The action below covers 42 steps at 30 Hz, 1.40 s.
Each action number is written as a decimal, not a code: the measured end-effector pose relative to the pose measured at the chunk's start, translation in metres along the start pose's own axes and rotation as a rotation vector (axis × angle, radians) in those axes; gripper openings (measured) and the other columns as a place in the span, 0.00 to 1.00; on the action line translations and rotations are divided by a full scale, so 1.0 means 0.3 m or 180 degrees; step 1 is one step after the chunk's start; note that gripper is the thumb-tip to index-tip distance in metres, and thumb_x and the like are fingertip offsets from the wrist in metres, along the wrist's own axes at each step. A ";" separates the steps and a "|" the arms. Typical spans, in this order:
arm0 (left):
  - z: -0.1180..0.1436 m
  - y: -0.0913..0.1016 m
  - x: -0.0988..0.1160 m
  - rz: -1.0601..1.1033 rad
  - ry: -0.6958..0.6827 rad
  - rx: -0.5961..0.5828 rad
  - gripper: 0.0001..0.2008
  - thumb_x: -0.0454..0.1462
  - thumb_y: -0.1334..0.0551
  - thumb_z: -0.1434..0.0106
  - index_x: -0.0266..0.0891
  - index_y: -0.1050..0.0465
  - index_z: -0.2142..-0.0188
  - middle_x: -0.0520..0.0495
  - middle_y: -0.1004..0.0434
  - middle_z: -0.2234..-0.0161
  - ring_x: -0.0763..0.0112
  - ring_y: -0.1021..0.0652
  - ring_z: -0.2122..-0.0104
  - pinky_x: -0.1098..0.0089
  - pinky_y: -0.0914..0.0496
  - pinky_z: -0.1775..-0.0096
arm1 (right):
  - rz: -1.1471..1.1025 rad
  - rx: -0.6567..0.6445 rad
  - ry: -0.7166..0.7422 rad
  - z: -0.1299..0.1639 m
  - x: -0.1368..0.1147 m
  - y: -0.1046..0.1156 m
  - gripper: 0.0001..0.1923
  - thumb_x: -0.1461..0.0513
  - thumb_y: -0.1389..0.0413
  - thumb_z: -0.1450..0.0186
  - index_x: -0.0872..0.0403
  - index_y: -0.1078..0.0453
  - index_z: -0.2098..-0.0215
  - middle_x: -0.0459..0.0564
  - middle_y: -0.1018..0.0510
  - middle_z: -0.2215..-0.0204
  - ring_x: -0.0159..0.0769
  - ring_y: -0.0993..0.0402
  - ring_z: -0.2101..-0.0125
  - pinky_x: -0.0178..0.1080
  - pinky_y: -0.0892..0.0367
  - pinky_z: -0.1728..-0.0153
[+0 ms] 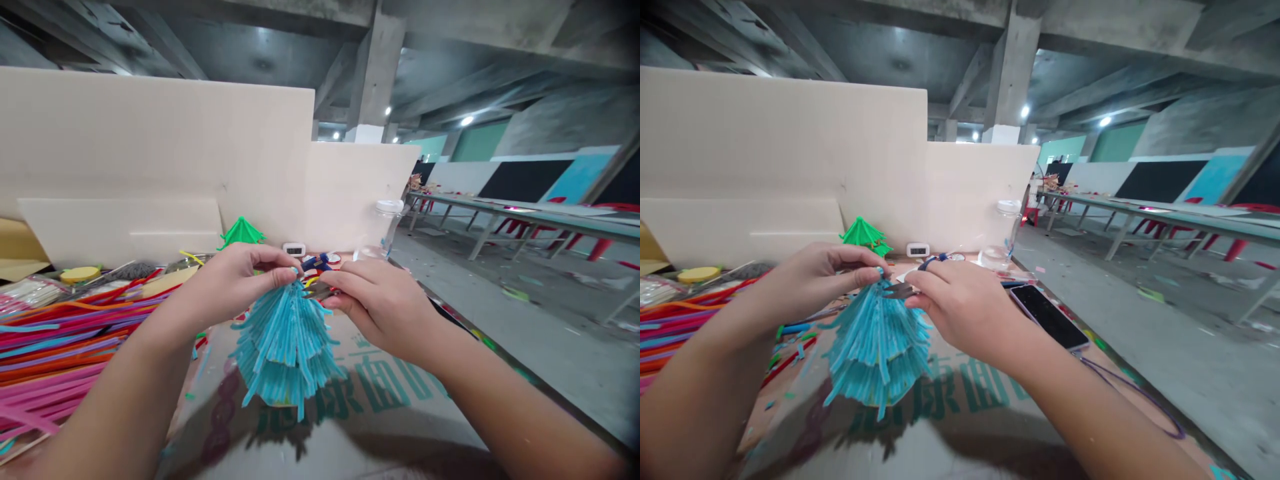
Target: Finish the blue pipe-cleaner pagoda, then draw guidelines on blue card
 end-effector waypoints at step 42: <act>0.006 -0.003 0.023 -0.0100 -0.0089 0.0020 0.13 0.49 0.39 0.36 0.49 0.19 0.61 0.53 0.17 0.64 0.64 0.20 0.62 0.69 0.28 0.61 | -0.0091 -0.0011 0.0105 0.001 0.001 -0.039 0.15 0.58 0.52 0.26 0.57 0.25 0.56 0.53 0.19 0.67 0.40 0.23 0.66 0.40 0.36 0.66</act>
Point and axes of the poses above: each hand's wrist, its own z-axis away from the middle knuckle, its own y-axis out of the back of the hand, x = y × z, the point moved 10 cm from there along -z, towards the middle knuckle
